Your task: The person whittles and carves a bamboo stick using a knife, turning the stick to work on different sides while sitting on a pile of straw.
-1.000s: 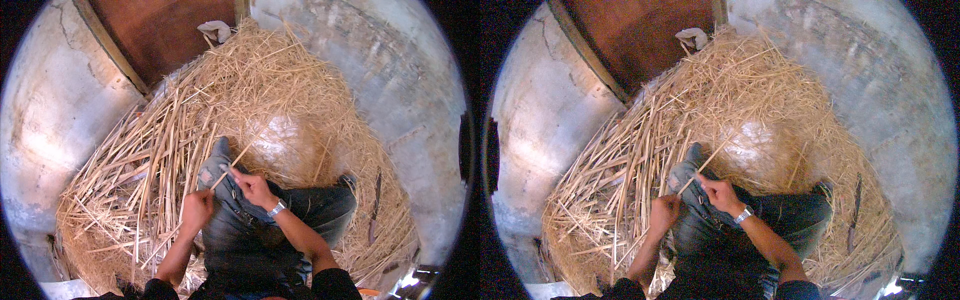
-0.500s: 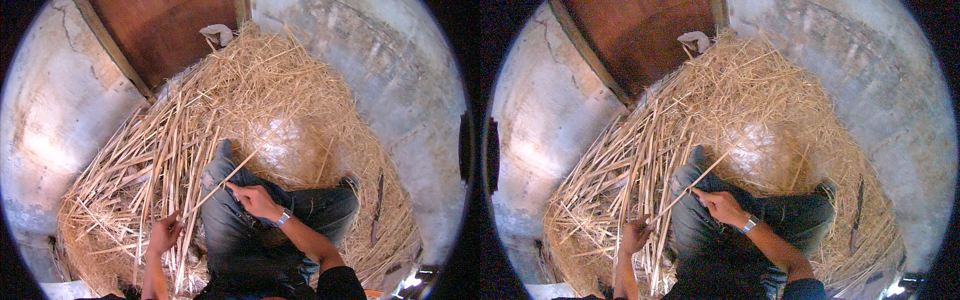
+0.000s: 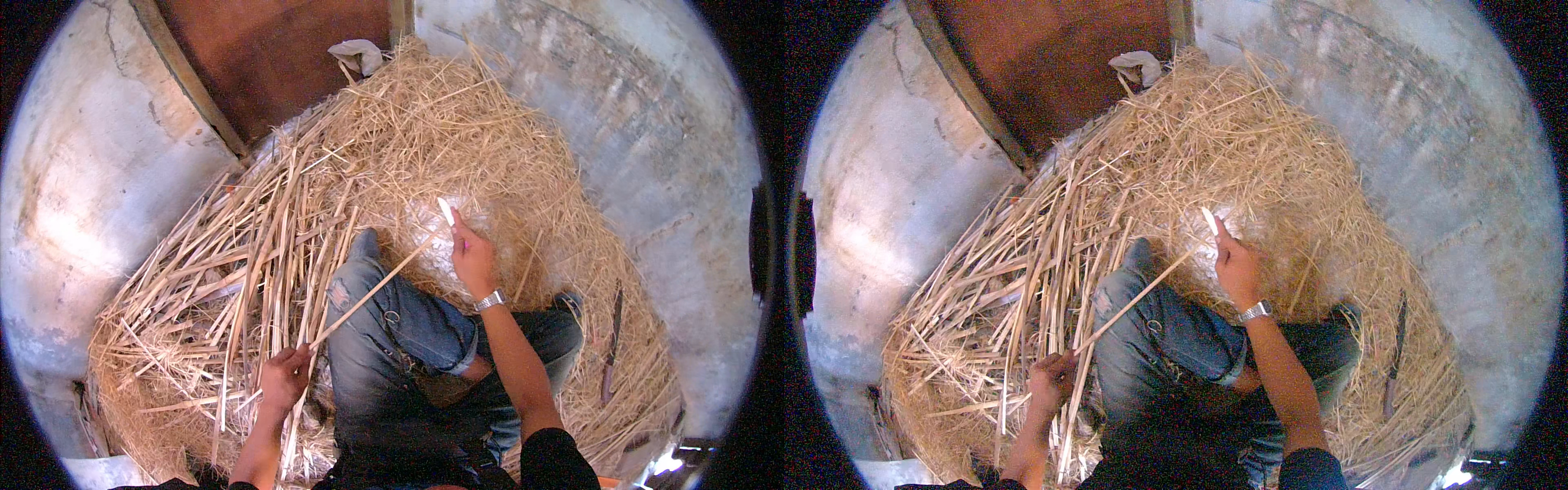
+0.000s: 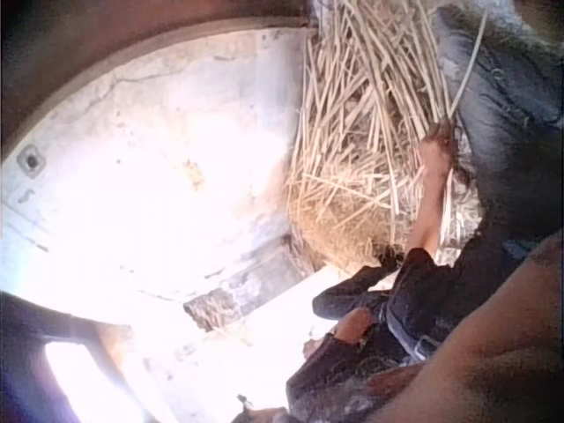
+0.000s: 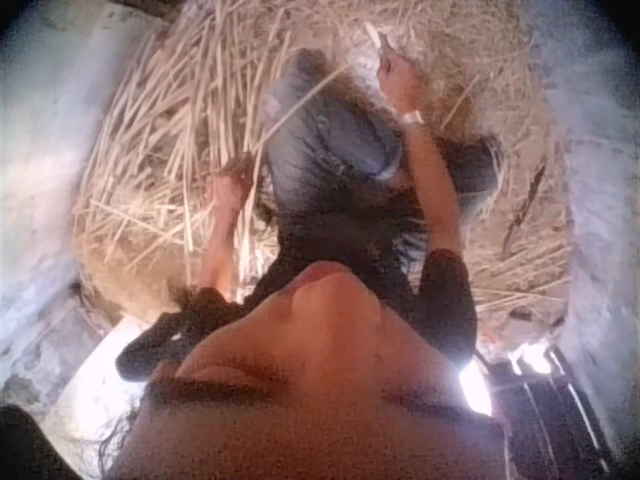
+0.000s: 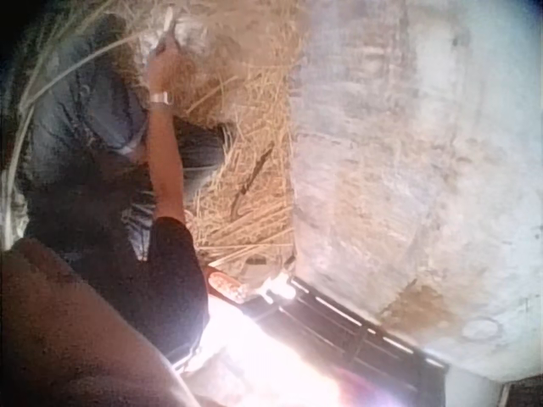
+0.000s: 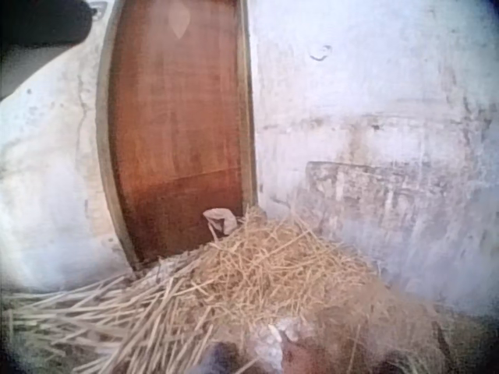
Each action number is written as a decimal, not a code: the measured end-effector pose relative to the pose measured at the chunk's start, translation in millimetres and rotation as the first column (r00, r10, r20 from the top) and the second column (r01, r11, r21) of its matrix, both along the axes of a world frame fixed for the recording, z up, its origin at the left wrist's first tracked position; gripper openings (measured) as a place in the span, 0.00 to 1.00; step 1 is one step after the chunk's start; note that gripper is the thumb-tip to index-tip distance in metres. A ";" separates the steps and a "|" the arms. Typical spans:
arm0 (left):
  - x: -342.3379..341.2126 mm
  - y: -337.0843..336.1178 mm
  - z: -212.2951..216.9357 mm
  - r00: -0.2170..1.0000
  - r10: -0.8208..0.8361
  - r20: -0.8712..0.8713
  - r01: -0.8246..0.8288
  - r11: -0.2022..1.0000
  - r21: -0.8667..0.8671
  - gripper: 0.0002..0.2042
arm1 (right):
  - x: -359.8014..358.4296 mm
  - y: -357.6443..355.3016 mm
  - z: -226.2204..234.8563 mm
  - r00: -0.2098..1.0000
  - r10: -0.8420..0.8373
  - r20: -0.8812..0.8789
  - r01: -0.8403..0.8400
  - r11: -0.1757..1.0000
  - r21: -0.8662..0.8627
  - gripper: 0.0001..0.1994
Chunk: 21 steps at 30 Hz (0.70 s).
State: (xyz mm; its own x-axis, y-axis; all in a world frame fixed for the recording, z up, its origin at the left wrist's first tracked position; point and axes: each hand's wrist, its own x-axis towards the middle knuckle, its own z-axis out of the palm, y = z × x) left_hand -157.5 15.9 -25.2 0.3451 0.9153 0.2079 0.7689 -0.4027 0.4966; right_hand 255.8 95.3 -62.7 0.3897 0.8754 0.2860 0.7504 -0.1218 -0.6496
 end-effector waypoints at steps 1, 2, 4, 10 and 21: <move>8.3 3.5 -1.9 0.983 -0.021 -0.183 0.039 0.995 0.096 0.07 | -0.4 3.1 -12.9 0.998 0.017 -0.054 -0.013 0.997 0.071 0.20; 16.4 7.0 -4.3 0.983 -0.029 -0.180 0.047 0.994 0.098 0.07 | -0.2 6.2 -26.7 0.994 0.039 -0.106 -0.023 0.989 0.143 0.22; 28.9 11.4 -10.1 0.992 -0.052 -0.115 0.072 0.982 0.176 0.06 | -15.8 6.8 -45.3 0.988 0.095 -0.122 -0.074 0.983 0.169 0.22; 63.6 34.9 -8.0 0.970 -0.131 -0.203 0.159 0.979 0.125 0.09 | -97.3 -21.3 -23.8 0.884 0.367 -0.289 -0.284 0.913 0.292 0.22; 66.8 50.6 10.8 0.996 -0.041 0.084 0.067 0.938 -0.339 0.12 | -82.7 -28.5 -32.0 0.875 0.416 -0.249 -0.332 0.888 0.318 0.20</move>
State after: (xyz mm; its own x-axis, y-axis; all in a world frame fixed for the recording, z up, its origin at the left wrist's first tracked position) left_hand -90.7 66.6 -14.4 0.3912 0.9162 -0.0864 0.7065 -0.2388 0.6661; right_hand 173.1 66.8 -94.6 0.1514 0.8839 0.4425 0.4672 0.3305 -0.8200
